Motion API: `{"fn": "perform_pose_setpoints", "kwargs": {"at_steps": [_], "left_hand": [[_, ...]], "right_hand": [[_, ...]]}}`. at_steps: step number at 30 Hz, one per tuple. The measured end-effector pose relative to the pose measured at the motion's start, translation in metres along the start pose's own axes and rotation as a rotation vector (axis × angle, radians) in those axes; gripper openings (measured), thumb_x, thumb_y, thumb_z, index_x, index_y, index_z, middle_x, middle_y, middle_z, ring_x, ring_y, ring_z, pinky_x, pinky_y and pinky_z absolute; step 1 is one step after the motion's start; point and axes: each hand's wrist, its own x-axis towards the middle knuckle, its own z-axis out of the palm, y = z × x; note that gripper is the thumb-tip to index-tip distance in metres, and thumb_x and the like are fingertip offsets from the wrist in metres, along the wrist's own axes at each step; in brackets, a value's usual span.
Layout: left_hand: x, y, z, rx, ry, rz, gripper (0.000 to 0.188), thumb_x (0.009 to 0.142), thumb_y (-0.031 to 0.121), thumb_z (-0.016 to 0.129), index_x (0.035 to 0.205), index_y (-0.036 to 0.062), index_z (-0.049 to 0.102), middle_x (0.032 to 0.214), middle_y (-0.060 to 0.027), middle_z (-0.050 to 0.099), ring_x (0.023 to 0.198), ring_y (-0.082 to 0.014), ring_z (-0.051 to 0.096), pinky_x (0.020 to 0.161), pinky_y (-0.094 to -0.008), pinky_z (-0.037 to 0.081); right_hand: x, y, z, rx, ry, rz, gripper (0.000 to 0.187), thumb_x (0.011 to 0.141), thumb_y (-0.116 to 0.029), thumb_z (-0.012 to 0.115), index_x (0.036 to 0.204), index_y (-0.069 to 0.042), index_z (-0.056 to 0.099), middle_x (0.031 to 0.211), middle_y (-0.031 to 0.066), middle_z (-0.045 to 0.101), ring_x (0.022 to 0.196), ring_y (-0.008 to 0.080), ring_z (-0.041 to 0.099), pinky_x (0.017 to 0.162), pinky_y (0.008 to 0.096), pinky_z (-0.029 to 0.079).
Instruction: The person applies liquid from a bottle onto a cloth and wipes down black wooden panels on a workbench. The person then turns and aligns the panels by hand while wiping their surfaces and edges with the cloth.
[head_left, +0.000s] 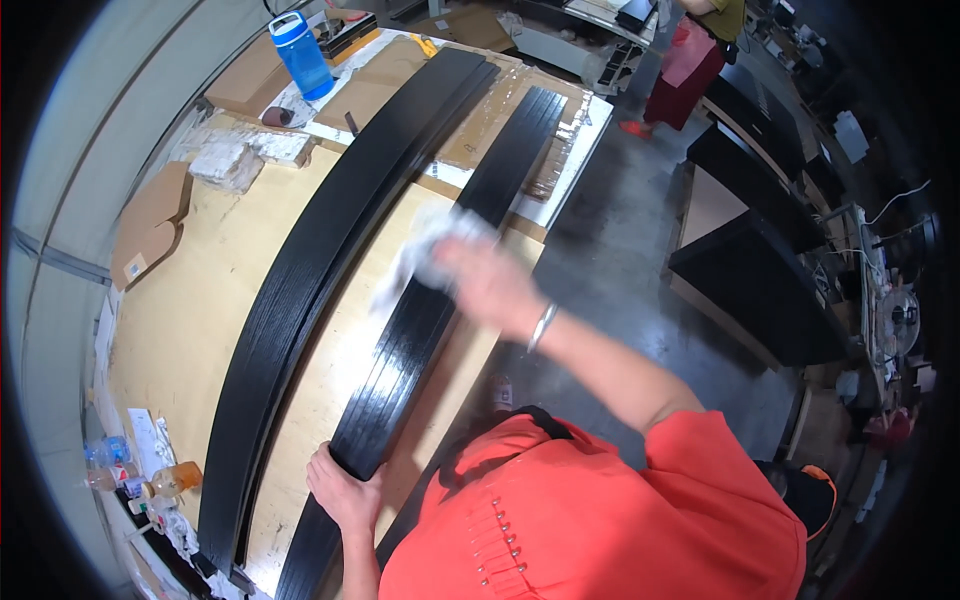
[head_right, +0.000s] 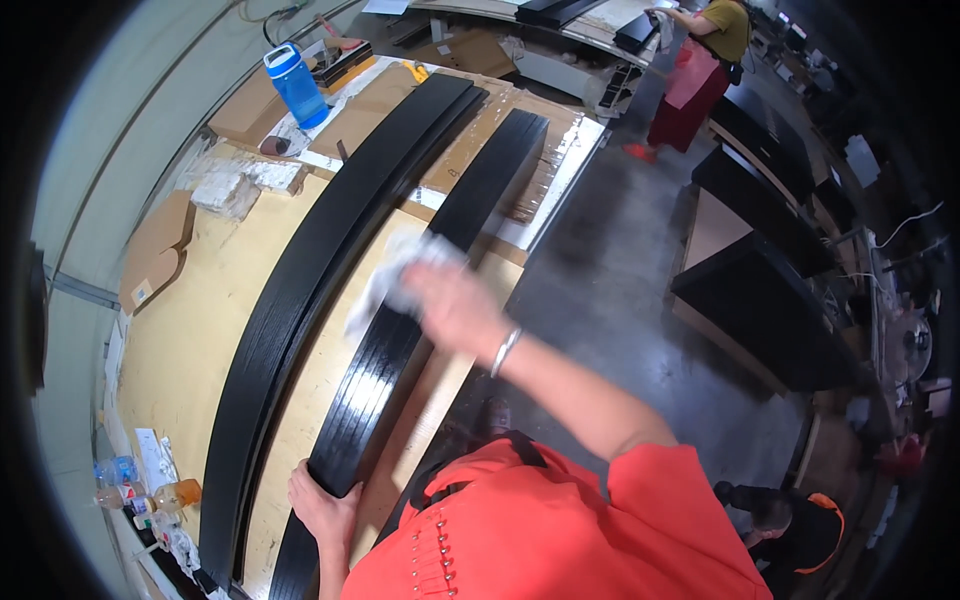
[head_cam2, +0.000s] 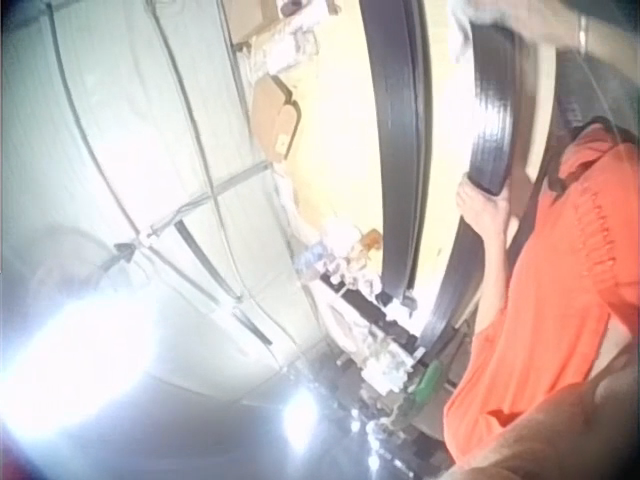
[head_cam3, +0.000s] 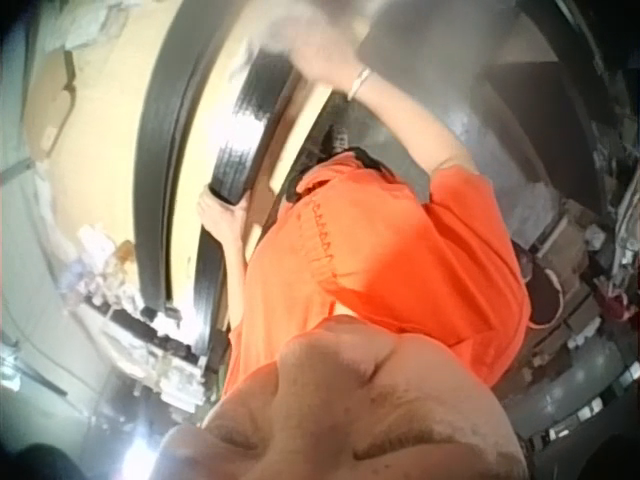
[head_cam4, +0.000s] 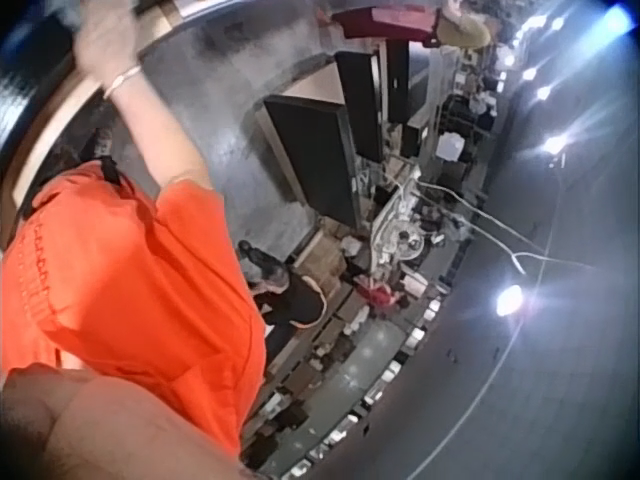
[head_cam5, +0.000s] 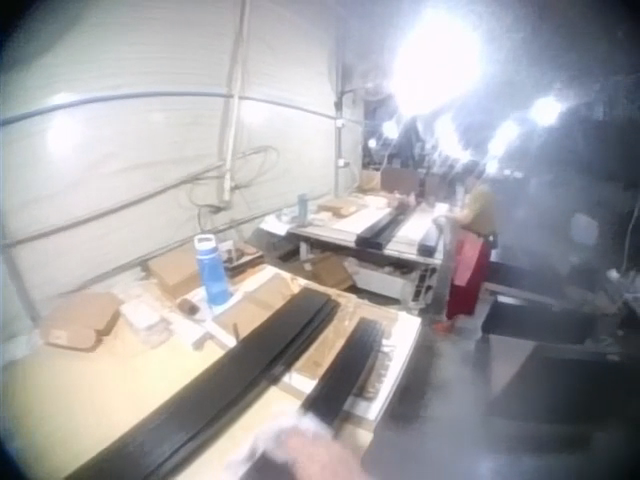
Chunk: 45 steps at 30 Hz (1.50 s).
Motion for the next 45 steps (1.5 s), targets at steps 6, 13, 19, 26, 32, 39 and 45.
{"fn": "perform_pose_setpoints", "kwargs": {"at_steps": [6,13,19,26,32,39,45], "left_hand": [[0.004,-0.001,0.003,-0.017,-0.003,0.027,0.085,0.056,0.021,0.092,0.127,-0.0010,0.051,0.110,-0.0179,0.059,0.107,-0.0396,0.055,0.097,-0.0472,0.042],[0.002,-0.004,0.004,-0.063,-0.014,0.002,0.082,0.055,0.017,0.090,0.124,-0.0023,0.051,0.110,-0.0194,0.058,0.108,-0.0421,0.055,0.097,-0.0494,0.042],[0.002,-0.008,0.006,-0.049,0.015,0.032,0.081,0.057,0.018,0.088,0.125,-0.0032,0.051,0.109,-0.0196,0.058,0.106,-0.0421,0.054,0.096,-0.0495,0.042],[0.004,-0.005,0.007,-0.035,-0.012,-0.007,0.086,0.054,0.022,0.091,0.126,-0.0008,0.051,0.110,-0.0184,0.058,0.107,-0.0417,0.055,0.096,-0.0494,0.042],[0.006,-0.003,0.001,0.003,-0.148,-0.060,0.097,0.050,0.022,0.093,0.134,-0.0012,0.048,0.119,-0.0209,0.055,0.116,-0.0430,0.051,0.103,-0.0507,0.039],[0.123,0.167,0.027,0.009,-0.269,-0.021,0.116,0.054,0.037,0.096,0.147,-0.0038,0.040,0.135,-0.0237,0.055,0.127,-0.0422,0.050,0.111,-0.0501,0.036],[0.222,0.302,0.094,-0.024,-0.134,0.041,0.089,0.061,0.030,0.092,0.132,-0.0015,0.049,0.121,-0.0184,0.059,0.115,-0.0372,0.055,0.103,-0.0478,0.041]], "right_hand": [[0.016,0.095,-0.022,-0.414,0.048,0.198,0.047,0.084,-0.009,0.061,0.130,0.002,0.058,0.131,0.0195,0.061,0.118,0.0383,0.060,0.100,0.0456,0.050],[-0.056,-0.186,0.051,0.387,-0.304,-0.267,0.058,0.087,-0.020,0.061,0.140,0.004,0.054,0.149,0.0179,0.052,0.143,0.0297,0.046,0.119,0.0420,0.036],[-0.015,-0.120,0.037,0.165,-0.226,-0.262,0.057,0.082,-0.019,0.066,0.135,0.000,0.056,0.142,0.0121,0.055,0.139,0.0276,0.048,0.113,0.0418,0.041],[0.045,0.050,-0.008,-0.040,-0.208,-0.039,0.058,0.083,-0.011,0.067,0.138,-0.006,0.051,0.142,0.0126,0.055,0.140,0.0319,0.048,0.113,0.0435,0.041],[0.079,0.221,-0.044,-0.145,-0.120,0.080,0.056,0.089,-0.012,0.061,0.144,-0.009,0.049,0.144,0.0169,0.056,0.129,0.0388,0.052,0.110,0.0462,0.043],[0.112,0.261,-0.063,-0.064,-0.147,0.026,0.047,0.076,-0.013,0.068,0.120,-0.001,0.061,0.126,0.0162,0.062,0.122,0.0365,0.057,0.101,0.0451,0.046],[0.067,0.184,-0.042,0.300,-0.205,-0.353,0.053,0.085,-0.015,0.060,0.136,-0.001,0.059,0.141,0.0136,0.058,0.129,0.0272,0.057,0.109,0.0433,0.044]]}}
